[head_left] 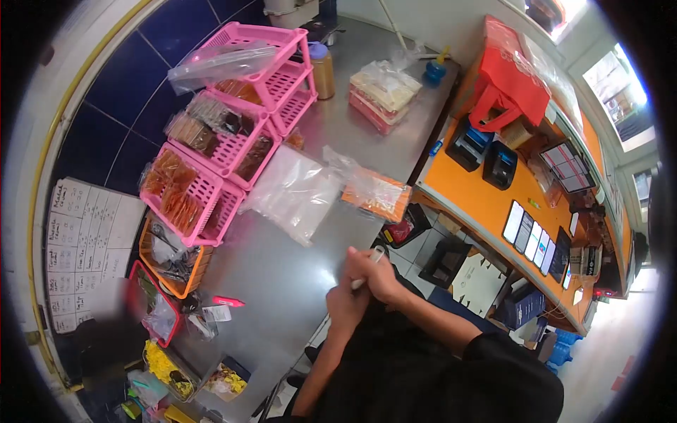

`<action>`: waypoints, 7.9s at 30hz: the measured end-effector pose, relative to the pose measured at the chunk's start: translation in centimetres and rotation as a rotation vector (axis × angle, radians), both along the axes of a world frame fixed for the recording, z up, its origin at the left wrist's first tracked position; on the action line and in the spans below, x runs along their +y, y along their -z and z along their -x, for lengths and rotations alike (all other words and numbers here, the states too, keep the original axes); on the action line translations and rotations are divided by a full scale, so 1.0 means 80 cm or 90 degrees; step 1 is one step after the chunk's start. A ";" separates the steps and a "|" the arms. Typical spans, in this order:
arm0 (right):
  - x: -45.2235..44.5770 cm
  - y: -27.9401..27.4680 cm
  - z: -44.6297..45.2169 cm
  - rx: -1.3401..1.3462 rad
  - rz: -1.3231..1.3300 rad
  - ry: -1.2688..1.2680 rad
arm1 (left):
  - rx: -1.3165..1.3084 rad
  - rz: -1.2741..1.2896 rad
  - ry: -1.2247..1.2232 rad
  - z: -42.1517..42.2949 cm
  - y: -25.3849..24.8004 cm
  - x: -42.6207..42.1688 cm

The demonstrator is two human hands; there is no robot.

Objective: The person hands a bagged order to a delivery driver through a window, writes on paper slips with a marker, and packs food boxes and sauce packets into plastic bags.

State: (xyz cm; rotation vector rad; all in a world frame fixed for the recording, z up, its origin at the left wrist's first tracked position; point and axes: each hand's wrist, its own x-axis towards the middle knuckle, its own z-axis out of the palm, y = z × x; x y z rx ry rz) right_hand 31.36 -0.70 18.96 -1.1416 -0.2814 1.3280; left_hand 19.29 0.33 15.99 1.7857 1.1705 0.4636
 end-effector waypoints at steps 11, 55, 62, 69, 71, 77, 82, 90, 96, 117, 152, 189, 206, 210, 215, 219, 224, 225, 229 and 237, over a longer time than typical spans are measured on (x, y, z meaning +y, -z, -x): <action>-0.065 -0.067 -0.357 -0.077 -0.181 0.256 | -0.219 -0.166 0.262 -0.192 -0.092 0.048; -0.107 -0.054 -0.023 -0.460 -0.168 -0.152 | -0.126 0.311 0.288 0.012 -0.090 0.014; -0.180 -0.011 -0.223 -0.393 -0.175 -0.187 | -0.133 0.252 0.412 -0.121 -0.051 0.004; -0.286 0.148 -0.511 -0.905 0.659 0.067 | -0.375 0.468 0.039 -0.188 0.020 -0.047; -0.288 0.164 -0.535 -0.969 0.681 -0.024 | -0.377 0.482 -0.032 -0.201 0.025 -0.067; -0.272 0.196 -0.550 -1.055 0.725 -0.066 | -0.330 0.463 -0.078 -0.230 0.031 -0.093; -0.275 0.201 -0.559 -1.075 0.676 -0.046 | -0.278 0.491 -0.103 -0.294 0.031 -0.092; -0.279 0.178 -0.577 -1.037 0.604 -0.082 | 0.005 0.064 0.406 -0.501 0.035 -0.086; -0.289 0.177 -0.582 -1.000 0.553 -0.066 | -0.007 -0.226 0.569 -0.638 0.056 -0.098; -0.235 0.072 -0.733 -1.062 0.176 0.102 | 0.162 -0.263 0.611 -0.674 0.078 -0.095; -0.078 0.095 -0.162 -0.323 -0.064 -0.402 | -0.150 0.189 -0.259 -0.060 0.045 -0.093; 0.091 0.264 0.167 -0.231 0.018 -0.265 | -0.328 0.381 -0.342 0.188 0.142 -0.016; 0.105 0.269 0.159 -0.237 0.005 -0.295 | 0.102 -0.308 -0.238 0.220 0.183 0.037; 0.101 0.254 0.164 -0.230 0.030 -0.276 | 0.175 -0.265 -0.263 0.215 0.177 0.029; 0.099 0.240 0.160 -0.140 0.036 -0.278 | 0.181 -0.231 -0.296 0.208 0.185 0.022; 0.096 0.215 0.127 -0.137 0.042 -0.222 | 0.209 -0.248 -0.281 0.203 0.194 0.021; 0.088 0.193 0.083 -0.302 -0.016 -0.222 | 0.215 -0.268 -0.267 0.211 0.191 0.018; 0.081 0.181 0.087 -0.315 0.025 -0.221 | 0.216 -0.255 -0.256 0.213 0.190 0.017; 0.071 0.185 0.084 -0.249 0.034 -0.404 | 0.242 -0.190 -0.247 0.211 0.189 0.018; 0.070 0.193 0.121 -0.469 -0.275 -0.510 | 0.239 -0.168 -0.230 0.214 0.191 0.021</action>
